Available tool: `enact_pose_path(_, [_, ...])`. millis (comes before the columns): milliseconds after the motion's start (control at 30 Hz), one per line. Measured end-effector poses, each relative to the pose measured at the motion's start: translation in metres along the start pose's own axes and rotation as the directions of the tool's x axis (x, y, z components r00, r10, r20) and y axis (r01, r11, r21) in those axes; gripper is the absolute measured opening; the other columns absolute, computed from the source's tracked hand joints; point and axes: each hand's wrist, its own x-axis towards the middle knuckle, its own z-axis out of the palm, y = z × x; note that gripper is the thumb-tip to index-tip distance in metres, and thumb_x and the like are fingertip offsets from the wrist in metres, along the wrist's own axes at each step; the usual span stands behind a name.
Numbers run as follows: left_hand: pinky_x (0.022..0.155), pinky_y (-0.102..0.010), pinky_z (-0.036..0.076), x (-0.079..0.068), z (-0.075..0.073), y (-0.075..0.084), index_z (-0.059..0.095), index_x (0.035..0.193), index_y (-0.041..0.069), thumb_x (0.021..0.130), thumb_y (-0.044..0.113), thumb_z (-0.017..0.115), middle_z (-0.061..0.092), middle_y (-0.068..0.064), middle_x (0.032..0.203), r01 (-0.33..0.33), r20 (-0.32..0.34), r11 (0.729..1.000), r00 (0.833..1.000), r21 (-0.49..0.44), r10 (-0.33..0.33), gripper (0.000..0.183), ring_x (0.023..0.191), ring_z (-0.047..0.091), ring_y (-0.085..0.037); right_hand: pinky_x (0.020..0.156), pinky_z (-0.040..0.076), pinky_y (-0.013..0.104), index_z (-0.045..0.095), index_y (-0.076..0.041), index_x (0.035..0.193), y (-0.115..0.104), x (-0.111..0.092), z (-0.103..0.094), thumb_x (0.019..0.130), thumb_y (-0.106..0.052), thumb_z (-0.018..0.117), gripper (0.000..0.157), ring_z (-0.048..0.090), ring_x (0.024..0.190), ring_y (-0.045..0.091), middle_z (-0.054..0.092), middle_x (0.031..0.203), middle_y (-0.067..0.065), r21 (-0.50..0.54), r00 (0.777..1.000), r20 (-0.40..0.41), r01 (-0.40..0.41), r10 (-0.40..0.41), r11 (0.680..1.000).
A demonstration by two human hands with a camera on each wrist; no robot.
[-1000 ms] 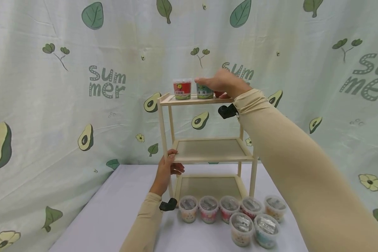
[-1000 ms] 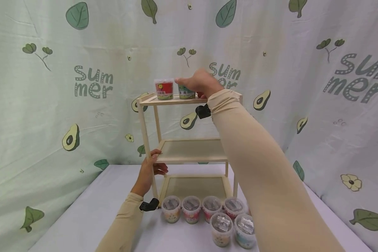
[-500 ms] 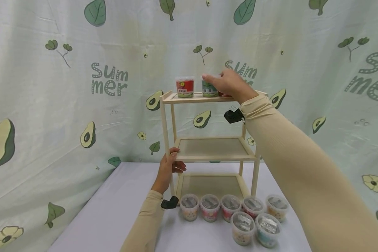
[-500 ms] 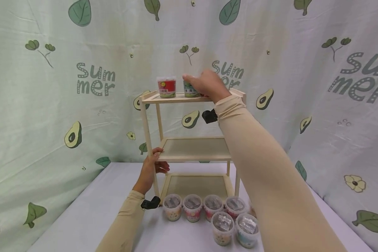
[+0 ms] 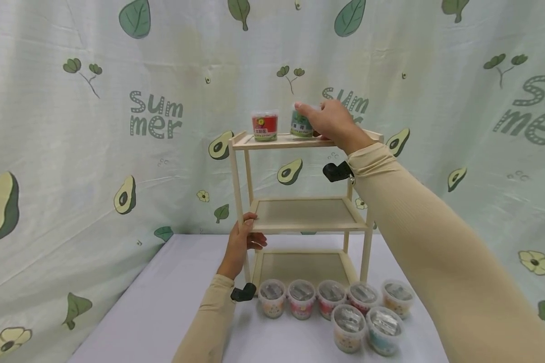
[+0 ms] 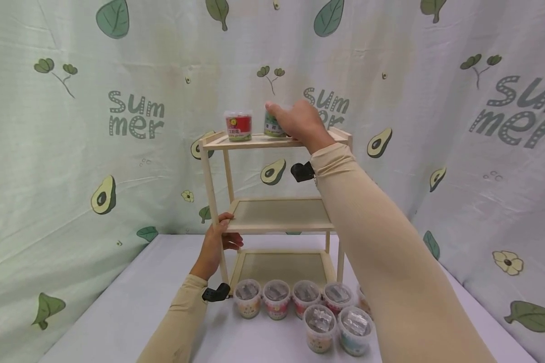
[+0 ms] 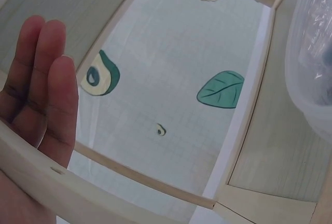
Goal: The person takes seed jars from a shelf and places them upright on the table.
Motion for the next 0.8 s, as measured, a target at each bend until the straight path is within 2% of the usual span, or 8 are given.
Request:
enact_pose_path(100, [0.061, -0.032, 0.056, 0.000, -0.003, -0.003, 0.046, 0.134, 0.007, 0.106, 0.042, 0.045, 0.066, -0.012, 0.076, 0.006, 0.004, 1.000, 1.000, -0.006, -0.006, 0.045, 0.065, 0.069, -0.021, 0.078, 0.054, 0.032, 0.055, -0.008, 0.127, 0.002, -0.004, 0.002, 0.092, -0.071, 0.050, 0.073, 0.060, 0.098, 0.025, 0.061, 0.119, 0.010, 0.085, 0.999, -0.028, 0.033, -0.030, 0.996])
enact_pose_path(200, [0.061, -0.033, 0.056, -0.002, -0.005, -0.004, 0.045, 0.134, 0.006, 0.106, 0.041, 0.045, 0.067, -0.013, 0.076, 0.015, 0.004, 1.000, 1.000, -0.007, -0.015, 0.045, 0.065, 0.069, -0.022, 0.075, 0.056, 0.033, 0.054, -0.006, 0.121, 0.006, -0.008, 0.004, 0.092, -0.071, 0.050, 0.071, 0.063, 0.095, 0.027, 0.062, 0.113, 0.012, 0.154, 0.994, -0.061, 0.101, -0.092, 0.983])
enact_pose_path(333, [0.062, -0.036, 0.057, -0.002, -0.006, -0.005, 0.046, 0.134, 0.006, 0.106, 0.040, 0.045, 0.067, -0.016, 0.077, 0.018, 0.003, 1.000, 1.000, -0.009, -0.018, 0.044, 0.065, 0.069, -0.023, 0.074, 0.057, 0.032, 0.054, -0.004, 0.123, 0.013, -0.011, 0.004, 0.092, -0.069, 0.052, 0.073, 0.063, 0.098, 0.029, 0.061, 0.114, 0.013, 0.196, 0.983, -0.094, 0.172, -0.156, 0.965])
enact_pose_path(433, [0.062, -0.038, 0.057, -0.001, -0.005, -0.006, 0.046, 0.135, 0.006, 0.107, 0.041, 0.045, 0.066, -0.020, 0.077, 0.013, 0.009, 1.000, 1.000, -0.004, -0.013, 0.045, 0.065, 0.069, -0.023, 0.075, 0.057, 0.032, 0.053, -0.004, 0.127, 0.018, -0.013, 0.002, 0.092, -0.068, 0.054, 0.073, 0.062, 0.100, 0.026, 0.060, 0.117, 0.012, 0.215, 0.979, -0.115, 0.190, -0.169, 0.958])
enact_pose_path(600, [0.062, -0.040, 0.057, 0.001, -0.003, -0.006, 0.047, 0.135, 0.008, 0.105, 0.044, 0.046, 0.065, -0.022, 0.077, -0.002, 0.003, 1.000, 1.000, 0.009, 0.002, 0.046, 0.065, 0.069, -0.024, 0.073, 0.059, 0.032, 0.054, -0.003, 0.120, 0.020, -0.013, -0.002, 0.092, -0.065, 0.056, 0.068, 0.061, 0.097, 0.024, 0.060, 0.115, 0.012, 0.271, 0.972, -0.131, 0.226, -0.197, 0.936])
enact_pose_path(800, [0.060, -0.036, 0.057, 0.002, -0.002, -0.005, 0.048, 0.135, 0.010, 0.105, 0.045, 0.047, 0.065, -0.021, 0.076, -0.011, -0.001, 1.000, 1.000, 0.008, 0.011, 0.046, 0.064, 0.069, -0.024, 0.072, 0.059, 0.031, 0.054, -0.004, 0.119, 0.021, -0.012, -0.004, 0.093, -0.063, 0.057, 0.064, 0.061, 0.096, 0.023, 0.060, 0.113, 0.011, 0.314, 0.965, -0.126, 0.258, -0.230, 0.914])
